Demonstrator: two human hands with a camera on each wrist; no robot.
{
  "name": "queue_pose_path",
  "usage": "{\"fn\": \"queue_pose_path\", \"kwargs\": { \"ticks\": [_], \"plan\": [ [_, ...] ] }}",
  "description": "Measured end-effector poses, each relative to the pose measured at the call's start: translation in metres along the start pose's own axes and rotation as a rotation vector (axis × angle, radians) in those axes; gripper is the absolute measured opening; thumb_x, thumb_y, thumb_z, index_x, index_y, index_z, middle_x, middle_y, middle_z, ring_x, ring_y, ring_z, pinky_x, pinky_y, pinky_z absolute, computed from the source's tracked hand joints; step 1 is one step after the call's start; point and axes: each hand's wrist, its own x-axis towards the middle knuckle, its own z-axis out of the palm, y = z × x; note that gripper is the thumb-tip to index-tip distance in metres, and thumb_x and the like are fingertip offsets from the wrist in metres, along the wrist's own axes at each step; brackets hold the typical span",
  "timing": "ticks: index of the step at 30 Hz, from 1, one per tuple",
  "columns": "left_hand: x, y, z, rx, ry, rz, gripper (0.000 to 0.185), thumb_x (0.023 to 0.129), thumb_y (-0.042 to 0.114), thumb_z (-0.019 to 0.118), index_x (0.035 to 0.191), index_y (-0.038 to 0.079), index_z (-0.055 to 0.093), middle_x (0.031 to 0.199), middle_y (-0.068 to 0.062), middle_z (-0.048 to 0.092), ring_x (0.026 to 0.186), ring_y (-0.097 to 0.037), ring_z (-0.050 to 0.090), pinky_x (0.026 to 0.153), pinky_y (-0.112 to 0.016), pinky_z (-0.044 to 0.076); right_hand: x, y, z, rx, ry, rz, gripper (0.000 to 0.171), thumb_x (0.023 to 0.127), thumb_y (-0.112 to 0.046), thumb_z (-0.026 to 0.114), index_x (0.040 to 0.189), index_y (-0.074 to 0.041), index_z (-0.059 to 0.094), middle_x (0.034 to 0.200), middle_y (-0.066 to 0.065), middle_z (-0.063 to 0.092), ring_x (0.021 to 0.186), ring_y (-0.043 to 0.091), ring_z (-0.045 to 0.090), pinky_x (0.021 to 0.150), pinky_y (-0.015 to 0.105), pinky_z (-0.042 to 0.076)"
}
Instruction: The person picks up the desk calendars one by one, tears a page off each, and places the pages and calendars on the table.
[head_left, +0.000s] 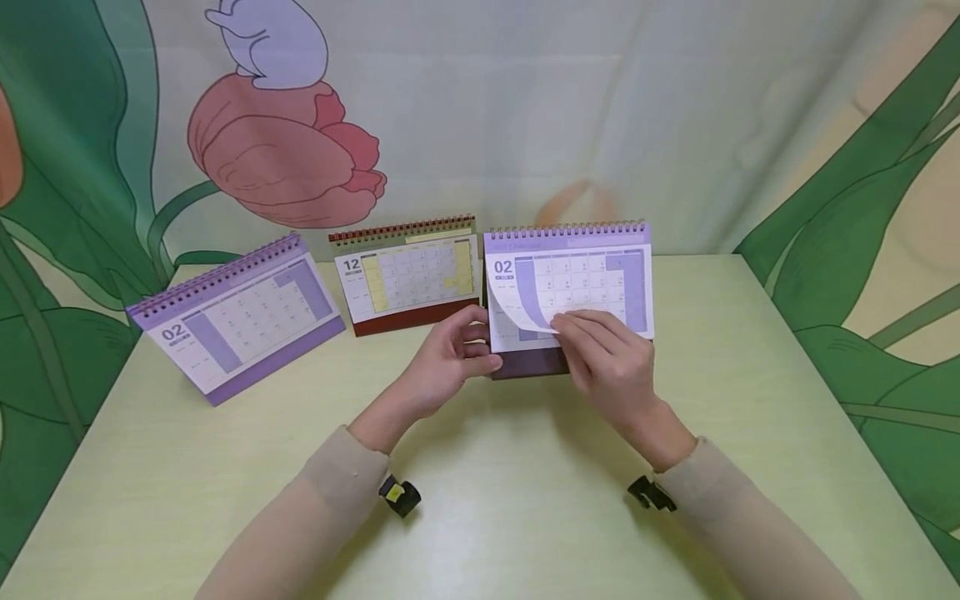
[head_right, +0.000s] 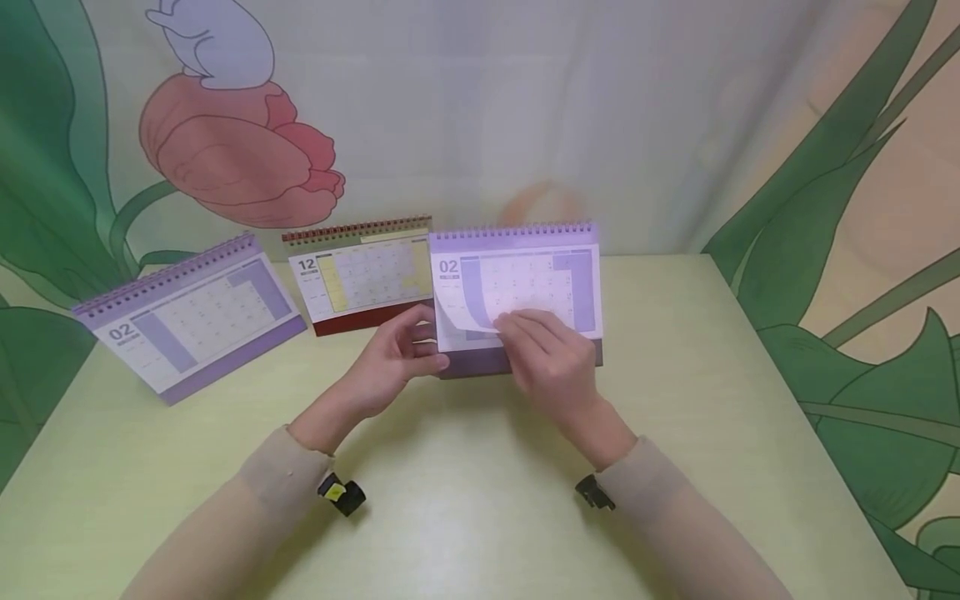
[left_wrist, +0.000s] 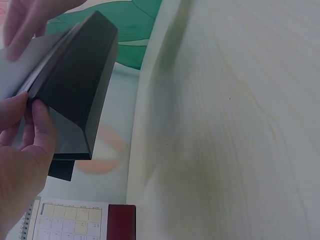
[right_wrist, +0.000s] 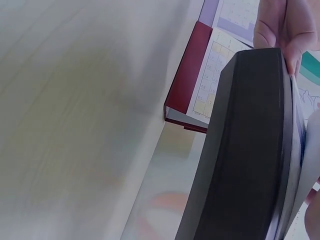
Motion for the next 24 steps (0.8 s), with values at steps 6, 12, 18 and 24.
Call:
{"fn": "queue_pose_path", "kwargs": {
  "ticks": [6,12,18,24],
  "plan": [
    [-0.001,0.000,-0.001,0.004,0.006,-0.009,0.039,0.091,-0.018,0.063,0.125,-0.002,0.055,0.122,-0.020,0.064,0.098,-0.028,0.066,0.083,-0.036,0.059,0.001,0.002,-0.001,0.059,0.008,0.011,0.018,0.082,0.008,0.079,0.100,0.005,0.079,0.096,0.016,0.077,0.085,0.033,0.074,0.075,0.045,0.061],
    [-0.001,-0.003,-0.006,0.018,0.011,-0.008,0.039,0.091,-0.018,0.062,0.126,-0.001,0.055,0.122,-0.020,0.064,0.100,-0.029,0.067,0.084,-0.037,0.059,0.003,0.001,0.000,0.222,-0.033,0.086,0.023,0.075,0.012,0.084,0.097,0.005,0.079,0.097,0.015,0.076,0.094,0.034,0.071,0.096,0.049,0.054],
    [-0.002,-0.005,-0.012,0.016,0.009,-0.002,0.037,0.092,-0.017,0.062,0.124,0.000,0.057,0.123,-0.018,0.065,0.099,-0.030,0.067,0.083,-0.037,0.059,0.007,-0.001,0.002,0.484,-0.054,0.279,0.028,0.067,0.018,0.086,0.089,0.004,0.080,0.092,0.012,0.076,0.096,0.032,0.066,0.116,0.055,0.031],
    [-0.004,-0.006,-0.016,0.002,-0.009,0.002,0.036,0.092,-0.018,0.061,0.123,0.000,0.056,0.124,-0.019,0.065,0.097,-0.029,0.067,0.080,-0.035,0.059,0.009,0.003,0.000,0.632,-0.090,0.404,0.024,0.070,0.019,0.084,0.088,0.003,0.080,0.090,0.011,0.076,0.098,0.028,0.064,0.118,0.054,0.027]
  ]
}}
